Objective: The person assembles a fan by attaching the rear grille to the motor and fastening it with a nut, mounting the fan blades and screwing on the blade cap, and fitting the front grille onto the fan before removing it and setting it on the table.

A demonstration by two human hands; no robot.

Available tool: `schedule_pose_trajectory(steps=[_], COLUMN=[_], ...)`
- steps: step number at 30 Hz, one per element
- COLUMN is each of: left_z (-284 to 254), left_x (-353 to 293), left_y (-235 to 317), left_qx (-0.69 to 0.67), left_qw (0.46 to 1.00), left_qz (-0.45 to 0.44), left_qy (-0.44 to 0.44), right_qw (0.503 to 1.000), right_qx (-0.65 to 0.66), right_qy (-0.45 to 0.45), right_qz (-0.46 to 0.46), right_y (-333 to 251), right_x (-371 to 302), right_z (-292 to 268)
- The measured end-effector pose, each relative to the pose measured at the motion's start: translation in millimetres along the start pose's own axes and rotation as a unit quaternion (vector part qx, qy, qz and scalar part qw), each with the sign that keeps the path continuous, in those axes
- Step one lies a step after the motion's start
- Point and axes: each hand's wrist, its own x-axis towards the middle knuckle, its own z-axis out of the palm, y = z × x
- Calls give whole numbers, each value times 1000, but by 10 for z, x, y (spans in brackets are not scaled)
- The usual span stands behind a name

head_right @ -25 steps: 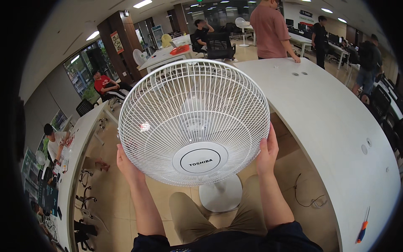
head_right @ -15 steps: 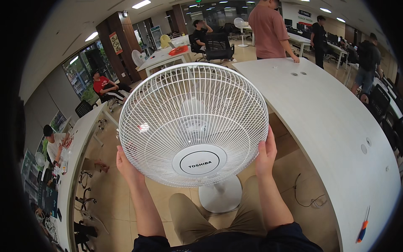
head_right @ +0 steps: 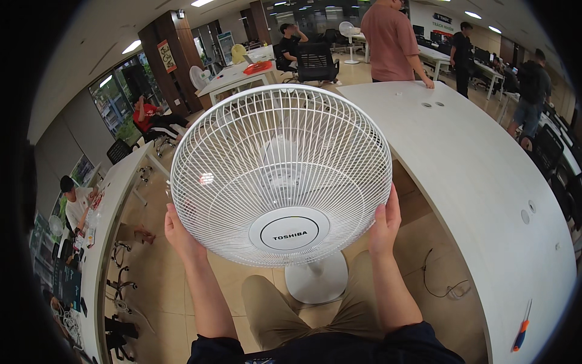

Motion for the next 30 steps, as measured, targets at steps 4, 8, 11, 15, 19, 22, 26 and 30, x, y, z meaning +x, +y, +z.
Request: schedule_pose_trajectory(steps=[4, 8, 11, 15, 19, 22, 26, 30], left_z=[-20, 21, 23, -2, -17, -60, -20, -16], left_x=[3, 0, 7, 31, 26, 32, 16, 33], left_y=[-32, -12, -10, -14, -16, -27, -53, -33], left_qx=[4, 5, 4, 6, 10, 14, 15, 21], left_qw=[1000, 1000, 1000, 1000, 1000, 999, 999, 999], left_qz=[-2, 3, -1, -10, -18, -16, -14, -14], left_qy=[1, 1, -3, -11, -21, -31, -27, -33], right_qw=[1000, 1000, 1000, 1000, 999, 998, 993, 992], right_qx=[-3, 3, 13, 12, -20, -51, -97, -105], right_qy=[3, 7, 8, 2, -10, -25, -60, -63], right_qz=[6, 4, 13, 21, 32, 33, 4, 5], right_y=[11, 77, 81, 71, 12, -29, -12, -19], right_x=[-10, 19, 20, 30, 150, 307, 519, 655], right_z=[-14, -67, -60, -59, -55, -29, -54, -23])
